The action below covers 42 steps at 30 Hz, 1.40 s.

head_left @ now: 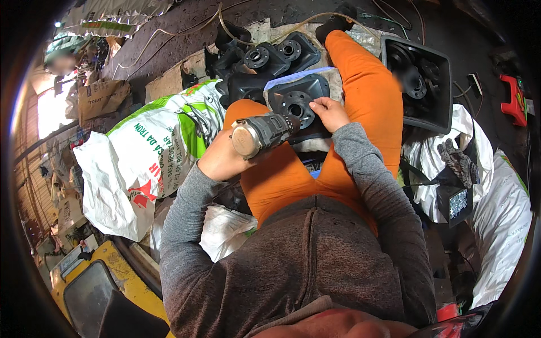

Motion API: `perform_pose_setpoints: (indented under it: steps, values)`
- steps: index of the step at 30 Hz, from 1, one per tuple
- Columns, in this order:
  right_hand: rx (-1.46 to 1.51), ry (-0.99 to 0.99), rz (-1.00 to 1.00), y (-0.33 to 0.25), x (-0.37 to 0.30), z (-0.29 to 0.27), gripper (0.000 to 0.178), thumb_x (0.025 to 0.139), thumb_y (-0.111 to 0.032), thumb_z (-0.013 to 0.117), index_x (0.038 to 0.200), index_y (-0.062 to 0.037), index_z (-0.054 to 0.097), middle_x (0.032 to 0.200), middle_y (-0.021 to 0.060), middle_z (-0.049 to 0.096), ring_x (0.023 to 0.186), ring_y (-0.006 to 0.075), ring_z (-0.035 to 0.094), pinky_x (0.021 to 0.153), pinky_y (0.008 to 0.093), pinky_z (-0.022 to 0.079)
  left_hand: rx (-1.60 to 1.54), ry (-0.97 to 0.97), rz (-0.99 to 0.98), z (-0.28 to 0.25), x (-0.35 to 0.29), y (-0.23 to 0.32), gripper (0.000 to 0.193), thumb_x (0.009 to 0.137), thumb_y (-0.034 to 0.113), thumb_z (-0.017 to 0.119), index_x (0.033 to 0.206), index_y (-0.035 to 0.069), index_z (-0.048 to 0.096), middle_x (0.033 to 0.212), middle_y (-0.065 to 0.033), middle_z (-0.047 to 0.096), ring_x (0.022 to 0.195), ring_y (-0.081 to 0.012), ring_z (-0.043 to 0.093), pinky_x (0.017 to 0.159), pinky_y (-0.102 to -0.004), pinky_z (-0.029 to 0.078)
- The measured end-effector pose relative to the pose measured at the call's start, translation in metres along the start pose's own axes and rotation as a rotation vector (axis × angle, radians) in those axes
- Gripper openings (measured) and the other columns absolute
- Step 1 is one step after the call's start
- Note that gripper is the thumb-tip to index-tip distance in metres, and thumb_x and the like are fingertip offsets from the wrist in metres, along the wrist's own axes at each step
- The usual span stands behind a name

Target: The person sits on the floor and uses a cordless impact driver to fasten screws into black mechanical housings resting on their lap. They repeatedly pick up screws, align them in the housing, and drive them in, then place the completed units into a nearby white bag.

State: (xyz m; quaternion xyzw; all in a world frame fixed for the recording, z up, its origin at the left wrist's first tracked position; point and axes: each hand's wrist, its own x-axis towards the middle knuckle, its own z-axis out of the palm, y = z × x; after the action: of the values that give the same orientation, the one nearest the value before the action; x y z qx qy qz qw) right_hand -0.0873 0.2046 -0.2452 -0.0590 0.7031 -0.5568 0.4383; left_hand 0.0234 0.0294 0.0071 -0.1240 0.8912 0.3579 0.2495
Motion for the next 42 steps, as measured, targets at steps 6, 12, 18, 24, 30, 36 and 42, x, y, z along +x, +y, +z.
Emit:
perform_pose_setpoints:
  steps: [6,12,18,24,30,36,42]
  values:
    - [-0.058,-0.028,-0.006,0.004,0.007,-0.001,0.037,0.090,-0.030,0.063,0.111,0.0002,0.064,0.103,0.0149,0.069,0.098,0.0249,0.065,0.086,0.0329,0.049,0.047,-0.043,-0.005,-0.006,0.006,-0.004,0.043,0.075,0.020,0.078,0.111,0.004,0.062,0.102,-0.0124,0.067,0.092,-0.0267,0.066,0.083,-0.0340,0.052]
    - [-0.059,0.006,-0.079,0.008,0.006,-0.001,0.036,0.090,-0.027,0.063,0.113,0.0006,0.063,0.100,0.0140,0.069,0.093,0.0236,0.065,0.083,0.0332,0.049,0.036,-0.054,-0.021,-0.010,0.001,0.000,0.045,0.075,0.019,0.078,0.113,0.004,0.061,0.104,-0.0128,0.066,0.093,-0.0267,0.065,0.084,-0.0339,0.052]
    - [0.270,0.094,-0.148,0.021,0.008,0.019,0.035,0.089,-0.026,0.063,0.115,-0.0026,0.062,0.095,0.0114,0.070,0.088,0.0205,0.065,0.080,0.0315,0.049,-0.031,0.021,-0.009,-0.017,-0.007,-0.002,0.046,0.075,0.020,0.078,0.115,0.004,0.061,0.105,-0.0130,0.066,0.093,-0.0261,0.065,0.085,-0.0342,0.051]
    - [0.032,0.576,-0.136,-0.004,0.005,0.058,0.038,0.095,-0.041,0.053,0.097,-0.0055,0.067,0.088,0.0155,0.067,0.082,0.0328,0.064,0.075,0.0412,0.048,-0.088,0.073,0.006,-0.020,-0.006,-0.013,0.044,0.075,0.018,0.077,0.113,0.003,0.061,0.103,-0.0129,0.067,0.090,-0.0256,0.064,0.084,-0.0349,0.051]
    - [0.011,0.630,-0.205,0.004,0.005,0.064,0.039,0.099,-0.035,0.047,0.091,-0.0019,0.065,0.084,0.0196,0.065,0.078,0.0379,0.062,0.070,0.0429,0.047,-0.039,0.048,0.045,-0.024,0.003,-0.031,0.045,0.074,0.016,0.075,0.114,0.004,0.061,0.106,-0.0150,0.066,0.094,-0.0307,0.065,0.085,-0.0357,0.051]
    - [0.018,0.686,-0.351,0.003,0.003,0.068,0.036,0.100,-0.027,0.042,0.095,-0.0012,0.067,0.087,0.0183,0.067,0.082,0.0356,0.064,0.074,0.0410,0.049,-0.062,0.093,0.115,-0.023,0.016,-0.031,0.048,0.073,0.015,0.074,0.117,0.005,0.059,0.106,-0.0156,0.065,0.097,-0.0323,0.064,0.086,-0.0364,0.051]
    - [-0.008,0.713,-0.383,0.000,0.001,0.070,0.035,0.100,-0.025,0.041,0.100,-0.0033,0.069,0.091,0.0175,0.068,0.085,0.0346,0.065,0.077,0.0410,0.049,-0.089,0.061,0.065,-0.026,0.020,-0.027,0.050,0.074,0.020,0.076,0.118,0.005,0.058,0.112,-0.0146,0.063,0.100,-0.0299,0.063,0.089,-0.0352,0.049]
